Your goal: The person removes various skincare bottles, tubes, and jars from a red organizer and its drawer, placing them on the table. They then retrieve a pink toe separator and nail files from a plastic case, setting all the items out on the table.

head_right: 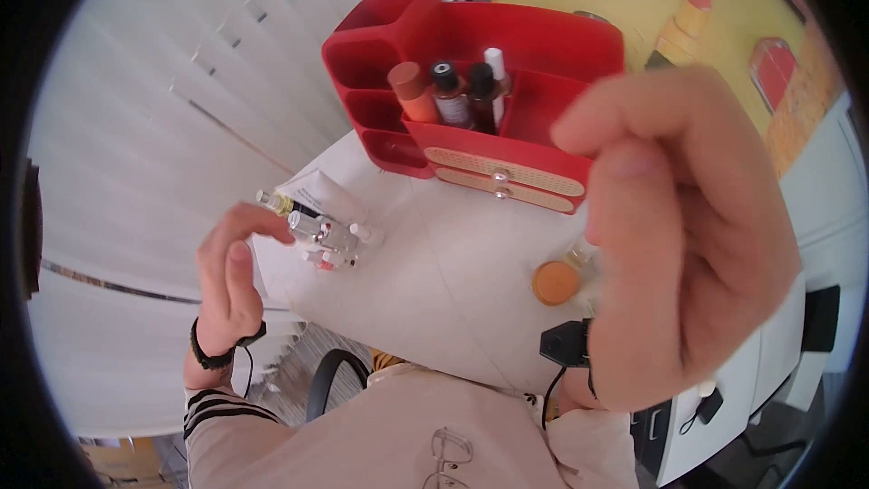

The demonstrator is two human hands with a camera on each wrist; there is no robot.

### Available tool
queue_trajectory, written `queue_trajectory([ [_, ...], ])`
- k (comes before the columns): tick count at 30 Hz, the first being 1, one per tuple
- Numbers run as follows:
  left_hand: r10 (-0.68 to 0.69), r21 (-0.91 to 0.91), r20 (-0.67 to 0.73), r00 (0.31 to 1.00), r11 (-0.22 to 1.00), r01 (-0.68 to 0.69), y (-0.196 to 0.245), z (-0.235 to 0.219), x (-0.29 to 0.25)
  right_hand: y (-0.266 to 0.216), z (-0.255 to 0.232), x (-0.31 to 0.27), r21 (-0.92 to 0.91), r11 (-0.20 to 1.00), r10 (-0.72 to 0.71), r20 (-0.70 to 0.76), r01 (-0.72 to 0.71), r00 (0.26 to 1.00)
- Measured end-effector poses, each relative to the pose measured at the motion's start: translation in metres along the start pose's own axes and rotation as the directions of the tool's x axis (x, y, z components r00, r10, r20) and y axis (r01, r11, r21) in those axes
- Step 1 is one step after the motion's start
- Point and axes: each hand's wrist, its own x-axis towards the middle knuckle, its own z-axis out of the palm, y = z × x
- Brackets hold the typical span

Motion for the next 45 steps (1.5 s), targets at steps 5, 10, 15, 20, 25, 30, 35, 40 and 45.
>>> queue_trajectory([
  [5,0.196,-0.004,-0.023,0.98,0.981,-0.196,0.028,-0.005,0.086,-0.016,-0.002,-0.003,0.135,0.983,0.145,-0.123,-0.128,0.982],
  [10,0.312,0.119,0.108,0.944,0.938,-0.324,0.031,0.029,0.182,-0.014,-0.007,-0.007,0.176,0.98,0.126,-0.179,-0.095,0.976],
  [15,-0.008,0.182,0.464,0.886,0.979,-0.087,0.034,0.057,0.242,-0.015,-0.01,-0.008,0.165,0.981,0.13,-0.166,-0.102,0.978],
  [20,0.061,0.205,0.506,0.86,0.96,-0.189,0.015,0.075,0.266,-0.01,-0.013,-0.007,0.22,0.971,0.151,-0.254,-0.095,0.955],
  [25,0.036,0.263,0.47,0.882,0.948,-0.179,0.013,0.081,0.274,-0.012,-0.012,-0.003,0.188,0.978,0.141,-0.268,-0.092,0.953],
  [30,0.086,0.23,0.558,0.825,0.94,-0.253,0.002,0.093,0.284,-0.015,-0.014,-0.002,0.143,0.983,0.141,-0.213,-0.112,0.967],
  [35,0.243,0.254,0.382,0.892,0.9,-0.354,0.011,0.063,0.285,-0.009,-0.016,-0.002,0.111,0.991,0.094,-0.227,-0.07,0.969],
  [40,0.173,-0.024,0.531,0.829,0.982,-0.19,0.061,-0.084,0.242,-0.006,-0.004,0.0,0.185,0.981,0.11,-0.254,-0.064,0.961],
  [45,0.166,0.215,0.286,0.944,0.949,-0.232,0.035,-0.081,0.107,0.005,-0.016,-0.002,0.148,0.985,0.108,-0.14,-0.087,0.984],
])
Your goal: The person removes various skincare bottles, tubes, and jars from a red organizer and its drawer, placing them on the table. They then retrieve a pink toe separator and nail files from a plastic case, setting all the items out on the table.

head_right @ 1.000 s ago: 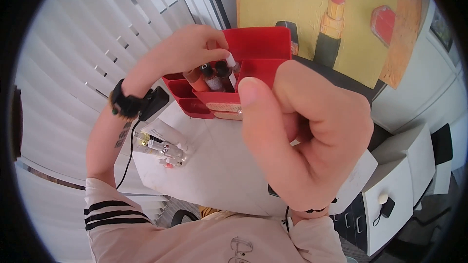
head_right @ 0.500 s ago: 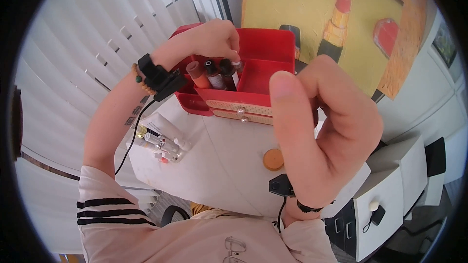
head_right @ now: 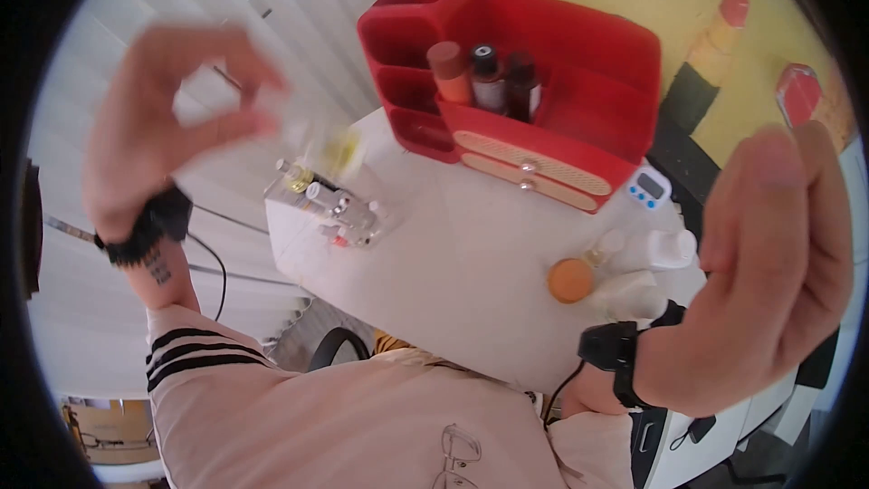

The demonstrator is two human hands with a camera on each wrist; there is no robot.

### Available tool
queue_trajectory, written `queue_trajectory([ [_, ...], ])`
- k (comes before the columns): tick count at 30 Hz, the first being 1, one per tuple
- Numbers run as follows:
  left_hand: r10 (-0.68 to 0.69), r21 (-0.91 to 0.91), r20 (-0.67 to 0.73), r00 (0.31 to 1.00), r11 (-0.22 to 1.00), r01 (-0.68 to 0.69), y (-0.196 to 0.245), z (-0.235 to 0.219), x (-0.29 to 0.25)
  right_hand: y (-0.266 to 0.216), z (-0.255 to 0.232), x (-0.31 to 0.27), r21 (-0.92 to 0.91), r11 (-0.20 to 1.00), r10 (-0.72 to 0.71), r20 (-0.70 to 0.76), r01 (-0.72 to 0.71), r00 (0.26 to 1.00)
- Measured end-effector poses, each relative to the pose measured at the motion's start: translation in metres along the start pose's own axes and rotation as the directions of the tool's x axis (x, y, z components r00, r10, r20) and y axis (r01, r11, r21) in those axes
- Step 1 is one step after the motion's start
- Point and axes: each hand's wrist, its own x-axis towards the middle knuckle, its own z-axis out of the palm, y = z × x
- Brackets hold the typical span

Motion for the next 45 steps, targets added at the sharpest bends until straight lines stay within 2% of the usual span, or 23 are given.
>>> queue_trajectory([
  [1,-0.1,-0.154,0.058,0.993,0.982,0.108,0.001,0.009,-0.023,0.008,0.0,0.003,0.013,1.0,0.013,0.005,-0.013,1.0],
  [3,-0.156,-0.146,0.11,0.982,0.974,0.171,0.0,0.032,-0.063,0.022,0.004,0.011,0.306,0.944,-0.162,0.091,0.127,0.983],
  [4,-0.23,-0.144,0.15,0.962,0.957,0.251,-0.003,0.043,-0.081,0.0,0.029,0.008,0.251,0.963,-0.082,-0.083,0.101,0.993],
  [6,-0.345,-0.124,0.196,0.918,0.92,0.372,-0.016,0.068,-0.113,0.009,0.023,0.008,0.177,0.976,-0.119,-0.047,0.125,0.992],
  [7,-0.345,-0.126,0.199,0.917,0.919,0.374,-0.027,0.081,-0.126,0.012,0.02,0.008,0.101,0.981,-0.166,-0.011,0.166,0.986],
  [9,-0.457,-0.082,0.199,0.867,0.874,0.48,-0.045,0.103,-0.148,0.011,0.023,0.006,0.079,0.986,-0.142,-0.031,0.144,0.989],
  [14,-0.556,-0.061,0.135,0.82,0.821,0.567,-0.078,0.14,-0.164,0.002,0.032,0.005,-0.021,0.981,-0.194,0.001,0.194,0.981],
  [19,-0.56,-0.001,0.086,0.824,0.827,0.562,-0.098,0.163,-0.163,0.018,0.027,-0.001,0.119,0.986,-0.127,0.077,0.117,0.989],
  [23,-0.608,-0.011,0.098,0.787,0.791,0.612,-0.097,0.172,-0.162,0.016,0.028,-0.003,0.156,0.975,-0.179,0.133,0.157,0.975],
  [24,-0.598,-0.022,0.098,0.796,0.798,0.602,-0.097,0.174,-0.162,0.001,0.03,-0.008,-0.102,0.991,-0.069,0.156,0.086,0.985],
  [25,-0.588,-0.034,0.096,0.803,0.805,0.593,-0.097,0.175,-0.162,-0.011,0.027,-0.011,-0.353,0.936,0.041,0.15,0.014,0.988],
  [26,-0.591,-0.035,0.094,0.801,0.802,0.596,-0.096,0.176,-0.162,-0.018,0.011,-0.004,-0.351,0.936,0.04,0.154,0.017,0.987],
  [27,-0.596,-0.037,0.092,0.798,0.798,0.601,-0.096,0.176,-0.161,-0.023,-0.014,0.007,-0.387,0.897,0.005,0.494,0.214,0.869],
  [28,-0.601,-0.04,0.092,0.794,0.795,0.606,-0.095,0.176,-0.161,-0.026,-0.022,0.015,-0.347,0.845,0.009,0.771,0.408,0.637],
  [29,-0.603,-0.04,0.092,0.792,0.793,0.608,-0.094,0.176,-0.161,-0.022,-0.021,0.01,-0.345,0.845,0.008,0.773,0.408,0.635],
  [31,-0.617,-0.049,0.094,0.781,0.781,0.623,-0.092,0.176,-0.161,-0.019,-0.005,-0.002,0.13,0.852,-0.468,0.626,0.508,0.624],
  [32,-0.617,-0.048,0.098,0.781,0.781,0.623,-0.091,0.176,-0.161,-0.023,-0.007,0.0,0.129,0.854,-0.465,0.626,0.505,0.626],
  [34,-0.624,-0.056,0.098,0.776,0.775,0.63,-0.089,0.176,-0.161,-0.036,-0.015,0.007,0.354,0.866,-0.49,0.738,0.351,0.464],
  [38,-0.628,-0.045,0.108,0.77,0.771,0.635,-0.083,0.172,-0.163,-0.032,-0.031,0.011,0.383,0.801,-0.575,0.704,0.461,0.416],
  [40,-0.657,0.008,0.063,0.752,0.753,0.658,-0.074,0.161,-0.158,-0.028,-0.035,0.021,0.463,0.789,-0.59,0.754,0.404,0.287],
  [41,-0.646,0.006,0.06,0.761,0.762,0.647,-0.068,0.156,-0.156,-0.031,-0.035,0.018,0.453,0.79,-0.585,0.757,0.413,0.291],
  [43,-0.64,0.014,-0.042,0.767,0.767,0.641,-0.055,0.146,-0.15,-0.043,-0.027,0.008,0.331,0.788,-0.554,0.749,0.52,0.363],
  [45,-0.641,0.005,-0.057,0.766,0.767,0.642,-0.04,0.137,-0.14,-0.052,-0.028,0.013,0.292,0.793,-0.517,0.786,0.535,0.337],
])
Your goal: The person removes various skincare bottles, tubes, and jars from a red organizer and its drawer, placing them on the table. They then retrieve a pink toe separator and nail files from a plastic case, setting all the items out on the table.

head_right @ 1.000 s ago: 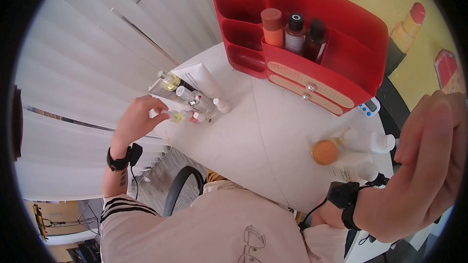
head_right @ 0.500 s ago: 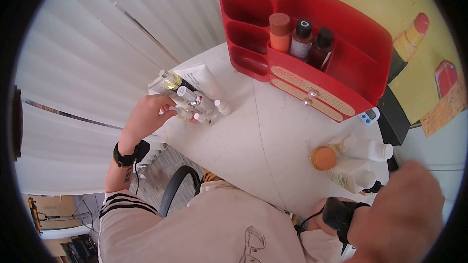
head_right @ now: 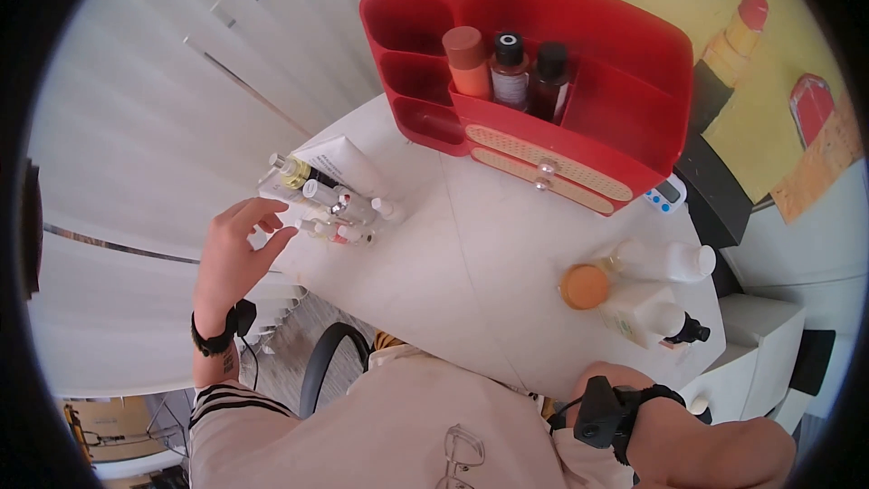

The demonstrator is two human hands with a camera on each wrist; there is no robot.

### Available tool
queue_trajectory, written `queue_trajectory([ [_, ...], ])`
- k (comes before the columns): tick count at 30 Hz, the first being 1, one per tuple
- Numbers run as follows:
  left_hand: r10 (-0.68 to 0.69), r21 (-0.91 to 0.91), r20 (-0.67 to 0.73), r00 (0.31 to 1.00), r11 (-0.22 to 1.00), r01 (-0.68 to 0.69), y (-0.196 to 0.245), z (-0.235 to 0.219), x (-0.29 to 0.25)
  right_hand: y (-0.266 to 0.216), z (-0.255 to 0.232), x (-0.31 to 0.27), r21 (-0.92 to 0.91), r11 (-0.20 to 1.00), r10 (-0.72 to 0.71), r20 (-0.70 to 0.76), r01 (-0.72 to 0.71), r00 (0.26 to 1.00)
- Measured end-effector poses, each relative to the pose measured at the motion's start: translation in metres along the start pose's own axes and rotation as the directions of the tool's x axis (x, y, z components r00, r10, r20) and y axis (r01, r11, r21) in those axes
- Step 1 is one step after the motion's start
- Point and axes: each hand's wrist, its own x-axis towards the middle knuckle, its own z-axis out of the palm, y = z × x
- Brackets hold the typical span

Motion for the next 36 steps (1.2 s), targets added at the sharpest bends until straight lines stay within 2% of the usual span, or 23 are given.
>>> queue_trajectory([
  [2,0.13,-0.104,-0.097,0.987,0.985,-0.14,0.016,-0.008,0.0,0.005,-0.006,-0.003,-0.017,1.0,0.022,0.052,-0.021,0.998],
  [3,0.138,-0.106,-0.097,0.986,0.983,-0.148,0.025,-0.014,0.003,0.012,-0.011,-0.012,0.077,0.996,-0.049,0.059,0.044,0.997],
  [4,0.224,-0.1,-0.125,0.967,0.966,-0.237,0.035,-0.02,0.008,0.015,-0.012,-0.015,0.171,0.979,-0.12,0.06,0.109,0.991],
  [5,0.307,-0.091,-0.152,0.939,0.942,-0.323,0.045,-0.025,0.013,0.01,-0.009,-0.018,0.167,0.98,-0.115,0.059,0.104,0.992],
  [7,0.349,-0.105,-0.191,0.917,0.922,-0.373,0.067,-0.031,0.026,-0.004,0.004,-0.017,-0.021,0.997,-0.074,-0.122,0.072,0.99],
  [8,0.384,-0.116,-0.231,0.894,0.901,-0.417,0.078,-0.033,0.034,-0.001,0.004,-0.018,-0.023,0.997,-0.073,-0.124,0.071,0.99],
  [10,0.501,-0.049,-0.252,0.828,0.848,-0.528,0.096,-0.039,0.053,0.007,0.003,-0.021,0.012,0.978,-0.203,-0.188,0.209,0.961],
  [11,0.502,-0.048,-0.253,0.827,0.847,-0.529,0.106,-0.04,0.063,0.001,0.006,-0.023,0.01,0.978,-0.204,-0.187,0.209,0.961],
  [13,0.638,-0.012,-0.208,0.742,0.757,-0.654,0.125,-0.043,0.085,-0.014,0.013,-0.028,0.047,0.999,0.015,-0.372,0.003,0.928],
  [14,0.637,-0.006,-0.22,0.739,0.756,-0.654,0.132,-0.041,0.098,-0.014,0.01,-0.034,0.038,0.999,0.003,-0.369,0.012,0.929],
  [16,0.721,0.06,-0.11,0.684,0.692,-0.72,0.14,-0.033,0.125,-0.01,0.002,-0.046,-0.035,0.992,-0.124,-0.378,0.12,0.918],
  [17,0.722,0.065,-0.125,0.68,0.69,-0.721,0.142,-0.027,0.139,-0.014,0.005,-0.048,-0.047,0.991,-0.135,-0.37,0.127,0.919],
  [19,0.743,0.064,-0.025,0.669,0.669,-0.741,0.148,-0.016,0.163,-0.023,0.013,-0.046,-0.093,0.995,-0.023,-0.565,-0.036,0.825],
  [20,0.749,0.068,-0.034,0.662,0.662,-0.746,0.153,-0.015,0.169,-0.024,0.012,-0.05,-0.107,0.994,-0.031,-0.563,-0.036,0.826],
  [22,0.627,-0.028,0.246,0.739,0.767,-0.642,0.164,-0.015,0.177,-0.026,0.011,-0.057,-0.086,0.996,-0.042,-0.608,-0.014,0.792],
  [23,0.663,-0.026,0.245,0.707,0.734,-0.679,0.163,-0.012,0.183,-0.028,0.009,-0.059,-0.094,0.995,-0.043,-0.611,-0.019,0.79],
  [25,0.669,-0.069,0.269,0.693,0.731,-0.679,0.166,-0.011,0.187,-0.03,0.006,-0.063,-0.087,0.996,-0.04,-0.592,-0.014,0.805],
  [29,0.647,-0.156,0.347,0.679,0.753,-0.639,0.172,-0.011,0.194,-0.029,0.006,-0.063,-0.074,0.997,-0.04,-0.62,-0.007,0.784],
  [31,0.65,-0.163,0.342,0.679,0.752,-0.638,0.174,-0.009,0.196,-0.03,0.005,-0.062,-0.068,0.996,0.004,-0.607,-0.056,0.795],
  [33,0.649,-0.169,0.334,0.684,0.755,-0.634,0.17,-0.004,0.2,-0.028,0.003,-0.063,-0.051,0.998,-0.008,-0.587,-0.027,0.809],
  [35,0.73,-0.259,0.259,0.632,0.683,-0.683,0.164,-0.001,0.208,-0.025,0.002,-0.064,-0.041,0.999,-0.023,-0.57,0.0,0.821],
  [36,0.733,-0.258,0.255,0.63,0.68,-0.686,0.164,-0.006,0.209,-0.024,0.003,-0.063,-0.043,0.999,-0.031,-0.573,0.007,0.819],
])
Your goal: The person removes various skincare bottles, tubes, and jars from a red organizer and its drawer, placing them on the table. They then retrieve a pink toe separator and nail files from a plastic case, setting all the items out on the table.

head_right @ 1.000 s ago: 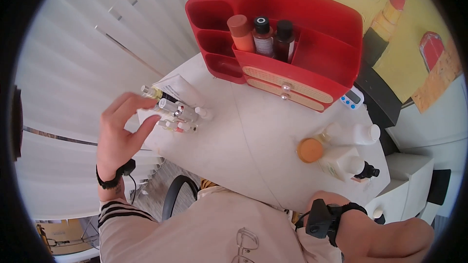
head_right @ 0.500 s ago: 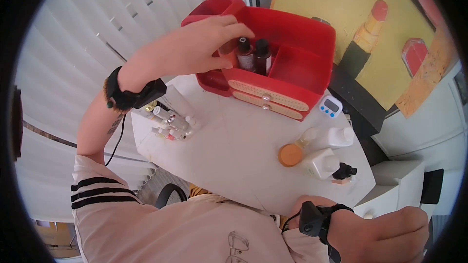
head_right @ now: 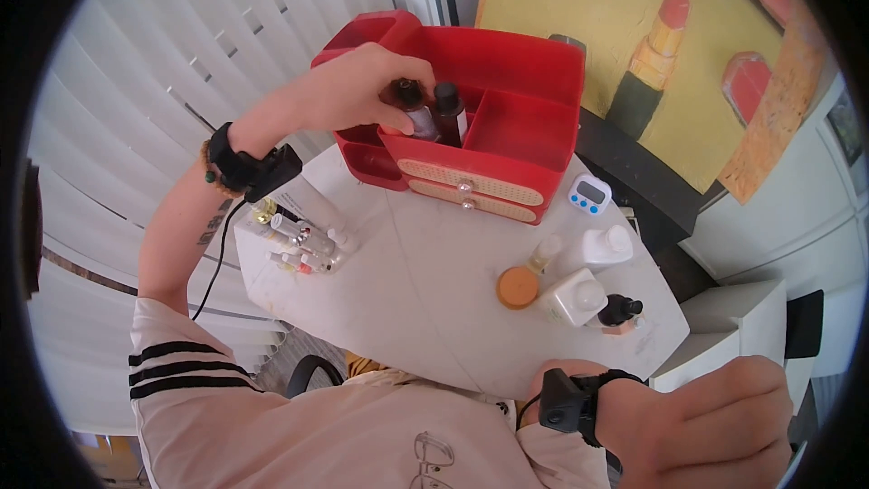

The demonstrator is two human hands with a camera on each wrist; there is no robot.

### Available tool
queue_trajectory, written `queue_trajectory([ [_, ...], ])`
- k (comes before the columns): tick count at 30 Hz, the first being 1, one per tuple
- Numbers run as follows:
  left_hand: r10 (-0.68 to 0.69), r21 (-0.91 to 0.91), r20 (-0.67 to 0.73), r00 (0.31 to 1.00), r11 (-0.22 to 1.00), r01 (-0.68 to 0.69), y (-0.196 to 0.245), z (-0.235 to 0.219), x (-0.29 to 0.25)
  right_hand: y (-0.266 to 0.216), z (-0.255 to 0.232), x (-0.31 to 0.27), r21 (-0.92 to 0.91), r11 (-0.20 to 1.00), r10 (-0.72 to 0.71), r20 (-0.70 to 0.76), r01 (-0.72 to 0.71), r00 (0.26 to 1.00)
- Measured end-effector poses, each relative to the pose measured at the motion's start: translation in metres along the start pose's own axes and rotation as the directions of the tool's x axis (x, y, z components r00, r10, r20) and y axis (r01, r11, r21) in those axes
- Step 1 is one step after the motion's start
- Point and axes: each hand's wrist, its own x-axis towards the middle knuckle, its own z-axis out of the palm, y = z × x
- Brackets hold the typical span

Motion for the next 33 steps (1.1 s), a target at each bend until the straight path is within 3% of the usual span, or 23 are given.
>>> queue_trajectory([
  [2,0.042,0.037,-0.071,0.997,0.999,-0.04,0.0,-0.013,-0.003,0.0,-0.004,0.002,-0.002,1.0,-0.009,-0.004,0.009,1.0],
  [4,0.048,-0.002,-0.101,0.994,0.999,-0.049,0.012,-0.035,-0.012,-0.002,-0.015,0.006,0.032,0.994,0.098,0.165,-0.104,0.981],
  [5,-0.006,0.013,-0.092,0.996,1.0,0.007,0.021,-0.049,-0.017,-0.001,-0.009,0.002,0.027,0.994,0.098,0.165,-0.104,0.981],
  [7,-0.057,0.031,-0.085,0.995,0.998,0.059,0.039,-0.068,-0.029,0.002,0.014,-0.006,-0.073,0.969,0.215,-0.225,-0.236,0.95],
  [9,-0.055,-0.007,-0.1,0.993,0.998,0.055,0.056,-0.077,-0.044,0.004,0.032,0.005,-0.124,0.918,0.334,-0.265,-0.376,0.904],
  [11,0.02,-0.121,-0.104,0.994,0.992,-0.032,0.073,-0.075,-0.057,0.015,0.031,0.017,-0.248,0.87,0.428,-0.046,-0.426,0.902],
  [12,0.022,-0.131,-0.105,0.994,0.991,-0.035,0.082,-0.072,-0.064,0.016,0.044,0.026,-0.217,0.808,0.551,-0.05,-0.547,0.833],
  [13,-0.006,-0.274,-0.085,0.996,0.962,-0.018,0.092,-0.069,-0.07,0.017,0.063,0.036,-0.188,0.729,0.663,-0.049,-0.659,0.747],
  [14,-0.028,-0.409,-0.061,0.998,0.912,0.0,0.099,-0.064,-0.076,0.025,0.077,0.034,-0.202,0.769,0.616,-0.02,-0.607,0.787],
  [15,0.02,-0.415,-0.085,0.996,0.908,-0.054,0.102,-0.059,-0.082,0.034,0.089,0.03,-0.216,0.805,0.568,0.006,-0.553,0.823],
  [16,0.07,-0.419,-0.107,0.992,0.901,-0.109,0.105,-0.055,-0.088,0.036,0.096,0.03,-0.225,0.799,0.574,0.005,-0.558,0.819],
  [17,0.141,-0.458,-0.18,0.974,0.864,-0.209,0.107,-0.046,-0.091,0.037,0.101,0.03,-0.144,0.795,0.604,0.111,-0.589,0.789],
  [18,0.14,-0.421,-0.213,0.967,0.88,-0.22,0.109,-0.04,-0.096,0.037,0.105,0.031,-0.064,0.78,0.619,0.219,-0.622,0.754],
  [20,0.15,-0.379,-0.247,0.957,0.894,-0.238,0.113,-0.031,-0.105,0.033,0.108,0.033,-0.045,0.769,0.627,0.252,-0.638,0.737],
  [22,0.074,-0.525,-0.418,0.905,0.794,-0.307,0.112,-0.016,-0.111,0.03,0.112,0.036,0.156,0.698,0.661,0.234,-0.699,0.713],
  [24,0.067,-0.553,-0.481,0.874,0.75,-0.362,0.112,0.0,-0.11,0.028,0.113,0.036,0.162,0.696,0.666,0.217,-0.7,0.713],
  [26,-0.085,-0.618,-0.647,0.758,0.641,-0.456,0.113,0.015,-0.109,0.025,0.114,0.035,0.164,0.695,0.674,0.19,-0.7,0.714],
  [28,-0.061,-0.626,-0.65,0.757,0.607,-0.489,0.114,0.026,-0.103,0.022,0.114,0.036,0.284,0.622,0.72,0.159,-0.729,0.676],
  [30,-0.386,-0.781,-0.622,0.681,0.361,-0.51,0.127,0.036,-0.093,0.023,0.112,0.035,0.282,0.631,0.718,0.14,-0.722,0.682],
  [31,-0.375,-0.781,-0.622,0.687,0.357,-0.513,0.125,0.038,-0.093,0.025,0.111,0.035,0.285,0.639,0.712,0.134,-0.714,0.69],
  [33,-0.371,-0.849,-0.523,0.767,0.303,-0.432,0.118,0.043,-0.096,0.03,0.11,0.034,0.319,0.66,0.684,0.117,-0.68,0.72],
])
